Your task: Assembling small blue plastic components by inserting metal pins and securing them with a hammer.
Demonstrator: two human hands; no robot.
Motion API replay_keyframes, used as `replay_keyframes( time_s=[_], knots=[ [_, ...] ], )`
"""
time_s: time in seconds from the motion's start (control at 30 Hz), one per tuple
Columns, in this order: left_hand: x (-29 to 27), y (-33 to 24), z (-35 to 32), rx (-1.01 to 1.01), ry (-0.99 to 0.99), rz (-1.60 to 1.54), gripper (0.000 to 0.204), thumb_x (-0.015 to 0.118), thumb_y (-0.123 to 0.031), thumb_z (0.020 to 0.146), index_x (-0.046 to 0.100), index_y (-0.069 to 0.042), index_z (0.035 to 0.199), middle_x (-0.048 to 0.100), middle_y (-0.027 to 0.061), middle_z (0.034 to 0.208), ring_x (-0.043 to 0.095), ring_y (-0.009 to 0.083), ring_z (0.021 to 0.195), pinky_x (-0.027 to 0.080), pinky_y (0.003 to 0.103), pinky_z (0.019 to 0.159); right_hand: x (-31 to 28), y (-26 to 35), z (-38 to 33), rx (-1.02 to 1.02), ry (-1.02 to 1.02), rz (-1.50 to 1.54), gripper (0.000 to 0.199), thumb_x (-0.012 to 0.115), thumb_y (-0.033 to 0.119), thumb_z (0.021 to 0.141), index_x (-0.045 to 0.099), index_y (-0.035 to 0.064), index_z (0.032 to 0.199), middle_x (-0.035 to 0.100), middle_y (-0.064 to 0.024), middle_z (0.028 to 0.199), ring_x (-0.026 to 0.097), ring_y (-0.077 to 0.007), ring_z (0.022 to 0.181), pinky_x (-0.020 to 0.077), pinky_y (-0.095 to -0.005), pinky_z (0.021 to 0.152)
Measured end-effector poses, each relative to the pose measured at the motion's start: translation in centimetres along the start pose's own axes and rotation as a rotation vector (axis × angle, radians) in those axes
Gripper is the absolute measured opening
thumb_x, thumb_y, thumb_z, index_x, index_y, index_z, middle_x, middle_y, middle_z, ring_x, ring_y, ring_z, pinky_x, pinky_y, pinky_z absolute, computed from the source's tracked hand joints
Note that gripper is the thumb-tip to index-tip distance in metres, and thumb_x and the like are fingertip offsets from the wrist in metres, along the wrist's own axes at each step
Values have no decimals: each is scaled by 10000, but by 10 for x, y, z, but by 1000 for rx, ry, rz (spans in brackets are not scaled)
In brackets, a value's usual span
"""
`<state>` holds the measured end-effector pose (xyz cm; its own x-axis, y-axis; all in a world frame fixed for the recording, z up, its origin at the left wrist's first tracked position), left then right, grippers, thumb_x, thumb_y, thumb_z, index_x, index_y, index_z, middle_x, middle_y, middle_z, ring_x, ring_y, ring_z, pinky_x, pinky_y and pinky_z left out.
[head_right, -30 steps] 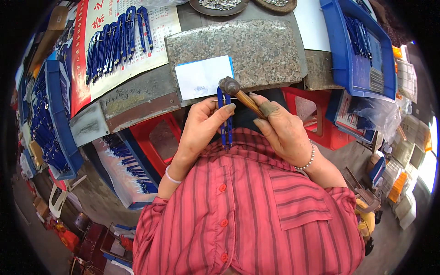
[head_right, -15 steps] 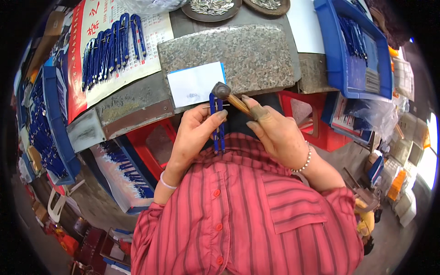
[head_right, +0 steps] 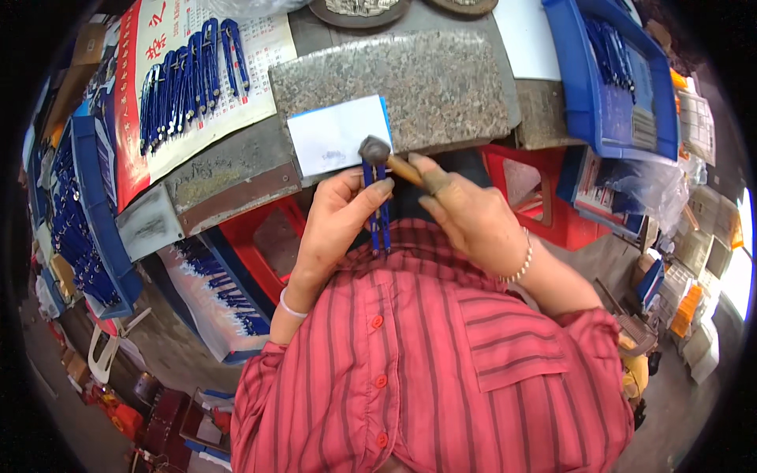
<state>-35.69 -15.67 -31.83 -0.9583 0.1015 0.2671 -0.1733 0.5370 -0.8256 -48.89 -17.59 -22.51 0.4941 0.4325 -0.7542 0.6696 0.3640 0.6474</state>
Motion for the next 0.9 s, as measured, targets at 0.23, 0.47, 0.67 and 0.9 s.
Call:
replay_keyframes(
  time_s=[0.23, 0.47, 0.67, 0.9],
  knots=[
    [-1, -1, 4, -7, 13, -32, 256, 641, -224, 890, 593, -13, 753, 477, -70, 621, 383, 14, 578, 312, 227, 486, -30, 19, -6, 27, -41, -105, 586, 622, 99, 844, 384, 65, 1379, 618, -144, 937, 627, -313, 821, 501, -390, 601],
    [2, -1, -7, -53, 19, 3, 249, 642, -243, 899, 621, -11, 813, 497, -63, 634, 399, 15, 584, 330, 211, 495, -5, 4, -2, -45, -72, 79, 498, 621, 68, 855, 454, 53, 1324, 622, -180, 1129, 636, -354, 940, 529, -399, 727],
    [3, -13, -7, 22, 16, 9, 253, 645, -229, 898, 587, -16, 775, 491, -59, 633, 400, 13, 586, 336, 212, 498, -38, -14, -3, 114, -259, -112, 447, 630, 35, 843, 519, 17, 1277, 626, -177, 1084, 622, -337, 960, 493, -334, 789],
    [20, -40, -23, 145, 91, 132, 237, 651, -198, 889, 587, 14, 801, 509, -37, 632, 415, 6, 580, 353, 201, 503, -72, 17, 12, -11, -508, -177, 304, 638, 38, 836, 609, -2, 1136, 604, -93, 909, 595, -174, 767, 470, -276, 654]
  ],
)
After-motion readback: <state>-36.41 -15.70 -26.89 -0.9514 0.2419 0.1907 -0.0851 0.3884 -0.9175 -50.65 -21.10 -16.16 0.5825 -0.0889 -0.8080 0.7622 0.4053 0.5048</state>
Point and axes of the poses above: each hand's wrist, its own z-axis towards the middle knuckle, its own x-axis out of the palm, y = z × x, the point moved 9 cm from there along z, towards the middle knuckle
